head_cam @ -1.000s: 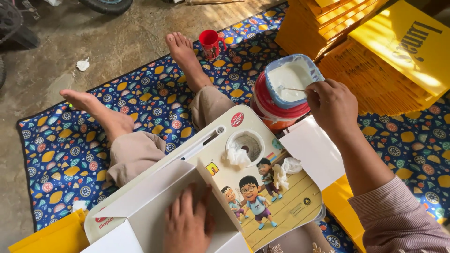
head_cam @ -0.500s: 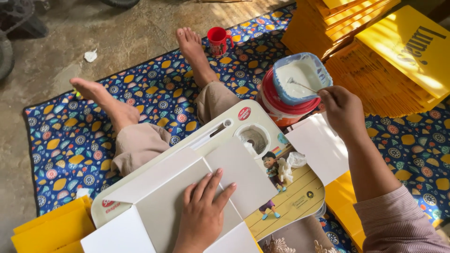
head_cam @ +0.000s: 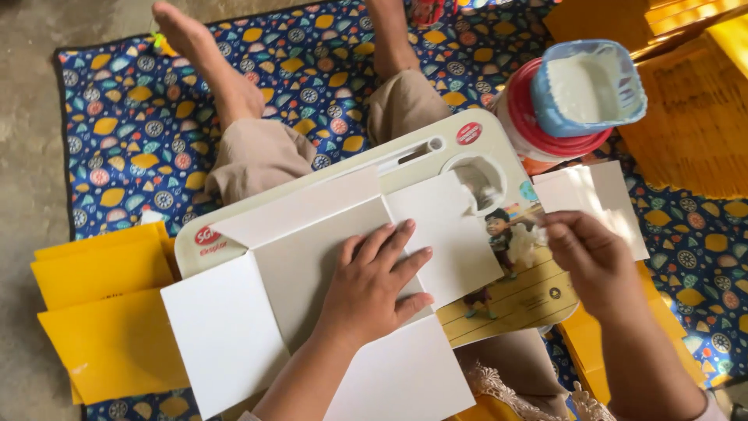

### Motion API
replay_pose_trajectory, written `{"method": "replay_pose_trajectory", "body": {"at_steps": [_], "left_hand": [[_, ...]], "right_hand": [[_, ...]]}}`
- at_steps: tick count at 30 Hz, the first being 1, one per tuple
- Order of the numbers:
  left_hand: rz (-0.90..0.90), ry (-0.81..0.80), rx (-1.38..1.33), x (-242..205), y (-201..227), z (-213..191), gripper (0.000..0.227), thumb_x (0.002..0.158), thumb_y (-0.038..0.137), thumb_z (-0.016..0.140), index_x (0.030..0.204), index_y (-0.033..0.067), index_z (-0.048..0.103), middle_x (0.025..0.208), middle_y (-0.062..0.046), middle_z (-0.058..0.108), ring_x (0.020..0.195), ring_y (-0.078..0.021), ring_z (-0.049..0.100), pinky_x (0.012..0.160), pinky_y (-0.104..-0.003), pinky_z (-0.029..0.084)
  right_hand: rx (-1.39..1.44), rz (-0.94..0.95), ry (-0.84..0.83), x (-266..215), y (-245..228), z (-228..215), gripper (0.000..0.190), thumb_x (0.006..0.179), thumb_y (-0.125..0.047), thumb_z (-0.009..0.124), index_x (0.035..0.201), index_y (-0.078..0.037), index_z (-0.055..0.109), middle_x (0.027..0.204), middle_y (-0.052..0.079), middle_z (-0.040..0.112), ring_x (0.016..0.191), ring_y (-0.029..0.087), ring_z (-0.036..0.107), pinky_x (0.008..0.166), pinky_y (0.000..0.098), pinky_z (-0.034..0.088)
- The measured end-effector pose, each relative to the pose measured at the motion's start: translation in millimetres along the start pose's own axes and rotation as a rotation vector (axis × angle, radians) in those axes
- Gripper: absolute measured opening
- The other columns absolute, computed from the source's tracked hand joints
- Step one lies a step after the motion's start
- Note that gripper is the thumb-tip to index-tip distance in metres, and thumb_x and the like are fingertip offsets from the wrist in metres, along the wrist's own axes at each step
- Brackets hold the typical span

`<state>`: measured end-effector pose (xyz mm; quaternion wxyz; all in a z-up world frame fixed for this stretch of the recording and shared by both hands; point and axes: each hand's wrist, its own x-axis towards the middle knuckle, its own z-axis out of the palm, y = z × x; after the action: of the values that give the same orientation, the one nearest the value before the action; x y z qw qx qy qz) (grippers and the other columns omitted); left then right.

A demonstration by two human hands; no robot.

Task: The person sits on the floor with a children's lap tray and assembles yellow paper envelopes. They fold yellow paper over a white paper insert, apply glue with a stick from a container, press the flap down, wipe excess glue with a tissue, and set finished envelopes on a stack beside them.

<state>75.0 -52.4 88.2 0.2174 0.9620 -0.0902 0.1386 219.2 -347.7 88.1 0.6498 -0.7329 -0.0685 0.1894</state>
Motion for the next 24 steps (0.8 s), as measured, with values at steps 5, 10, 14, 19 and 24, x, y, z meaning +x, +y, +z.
{"method": "replay_pose_trajectory", "body": {"at_steps": [5, 10, 14, 19, 24], "left_hand": [[-0.003, 0.01, 0.03, -5, -6, 13, 0.062, 0.088, 0.064, 0.055, 0.134, 0.0235, 0.063, 0.152, -0.013, 0.051, 0.137, -0.0322, 0.047, 0.105, -0.053, 0.032], [-0.008, 0.028, 0.058, -9, -10, 23, 0.065, 0.09, 0.073, 0.045, 0.137, 0.0313, 0.061, 0.15, -0.011, 0.054, 0.139, -0.0317, 0.048, 0.105, -0.055, 0.035], [-0.011, 0.032, 0.055, -10, -11, 25, 0.066, 0.09, 0.073, 0.043, 0.138, 0.0322, 0.059, 0.149, -0.01, 0.055, 0.139, -0.0309, 0.048, 0.106, -0.055, 0.035], [-0.023, -0.008, 0.06, -9, -9, 20, 0.062, 0.093, 0.071, 0.041, 0.136, 0.0316, 0.059, 0.151, -0.01, 0.052, 0.14, -0.0303, 0.046, 0.106, -0.054, 0.034], [-0.043, -0.031, 0.055, -8, -8, 18, 0.061, 0.092, 0.07, 0.041, 0.139, 0.0335, 0.056, 0.149, -0.01, 0.054, 0.139, -0.0305, 0.048, 0.106, -0.054, 0.035]], "right_hand": [[-0.823, -0.448, 0.077, -2, -30, 82, 0.014, 0.096, -0.011, 0.067, 0.108, -0.013, 0.074, 0.08, 0.006, 0.072, 0.067, 0.024, 0.065, 0.061, 0.0365, 0.052], [-1.065, -0.743, 0.115, 10, -31, 120, 0.01, 0.101, -0.021, 0.066, 0.106, -0.019, 0.074, 0.079, 0.003, 0.071, 0.067, 0.028, 0.071, 0.061, 0.0369, 0.06], [-1.15, -0.81, 0.114, 12, -33, 120, 0.009, 0.1, -0.015, 0.068, 0.104, -0.011, 0.074, 0.076, 0.009, 0.071, 0.065, 0.031, 0.071, 0.057, 0.04, 0.06], [-1.249, -0.814, 0.236, 18, -18, 85, 0.008, 0.101, -0.016, 0.072, 0.108, -0.016, 0.074, 0.08, 0.009, 0.071, 0.07, 0.035, 0.071, 0.063, 0.0455, 0.059], [-1.269, -0.788, 0.293, 17, -11, 76, 0.01, 0.105, -0.019, 0.071, 0.115, -0.019, 0.073, 0.076, 0.01, 0.069, 0.073, 0.038, 0.071, 0.067, 0.0485, 0.06]]}}
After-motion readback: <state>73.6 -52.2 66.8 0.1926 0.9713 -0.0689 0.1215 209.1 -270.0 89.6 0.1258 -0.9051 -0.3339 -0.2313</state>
